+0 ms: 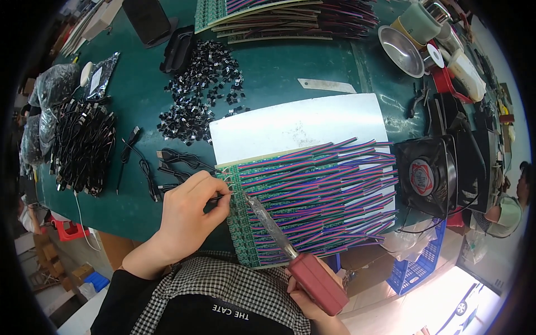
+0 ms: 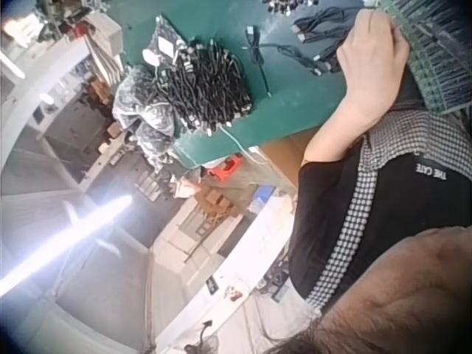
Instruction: The person attaches wires to electronic circuit boards using a soldering iron with a feeder.
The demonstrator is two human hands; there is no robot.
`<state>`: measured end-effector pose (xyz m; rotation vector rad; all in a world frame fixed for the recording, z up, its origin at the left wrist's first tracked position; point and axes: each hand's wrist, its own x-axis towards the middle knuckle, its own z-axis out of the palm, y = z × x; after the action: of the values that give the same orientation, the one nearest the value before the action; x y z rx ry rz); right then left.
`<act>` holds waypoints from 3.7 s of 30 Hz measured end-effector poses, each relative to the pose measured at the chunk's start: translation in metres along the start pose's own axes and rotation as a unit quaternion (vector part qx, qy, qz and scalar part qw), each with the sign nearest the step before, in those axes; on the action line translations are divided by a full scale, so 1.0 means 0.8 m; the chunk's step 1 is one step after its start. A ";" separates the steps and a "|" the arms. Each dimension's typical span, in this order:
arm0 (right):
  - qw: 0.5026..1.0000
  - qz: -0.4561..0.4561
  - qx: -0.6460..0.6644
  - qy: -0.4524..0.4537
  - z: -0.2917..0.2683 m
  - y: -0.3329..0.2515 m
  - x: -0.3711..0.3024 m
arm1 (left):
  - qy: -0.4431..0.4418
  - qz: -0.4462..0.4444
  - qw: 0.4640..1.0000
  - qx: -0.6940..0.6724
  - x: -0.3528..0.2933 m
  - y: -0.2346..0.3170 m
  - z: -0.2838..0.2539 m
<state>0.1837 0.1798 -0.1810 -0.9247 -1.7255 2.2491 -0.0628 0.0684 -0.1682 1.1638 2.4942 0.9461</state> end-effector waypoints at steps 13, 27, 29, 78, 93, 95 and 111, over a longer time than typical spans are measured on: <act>0.999 -0.014 0.030 0.018 -0.001 -0.002 -0.005 | -0.098 0.042 0.988 -0.109 0.013 -0.008 -0.017; 0.998 -0.020 -0.045 0.031 -0.014 0.029 -0.016 | -0.134 0.059 0.989 -0.009 0.024 0.004 -0.019; 0.997 -0.003 0.065 0.035 -0.014 0.026 -0.013 | -0.135 0.060 0.989 -0.009 0.024 0.004 -0.019; 0.586 -0.330 -0.529 0.517 -0.061 -0.020 0.005 | 0.146 -0.221 0.947 0.184 -0.053 -0.132 -0.088; 0.921 -0.319 -0.095 0.205 0.007 -0.080 0.017 | -0.106 -0.181 0.898 -0.386 -0.035 -0.029 -0.087; 0.956 -0.249 0.005 0.155 0.029 -0.071 0.022 | -0.222 -0.166 0.857 -0.434 -0.038 0.006 -0.071; 0.996 -0.088 -0.019 -0.006 0.044 -0.045 0.041 | -0.295 -0.048 0.869 -0.394 -0.043 0.047 0.000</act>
<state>0.1295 0.1782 -0.1549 -0.7350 -1.7840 2.1211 -0.0175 0.0607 -0.1464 0.8483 1.4295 1.1812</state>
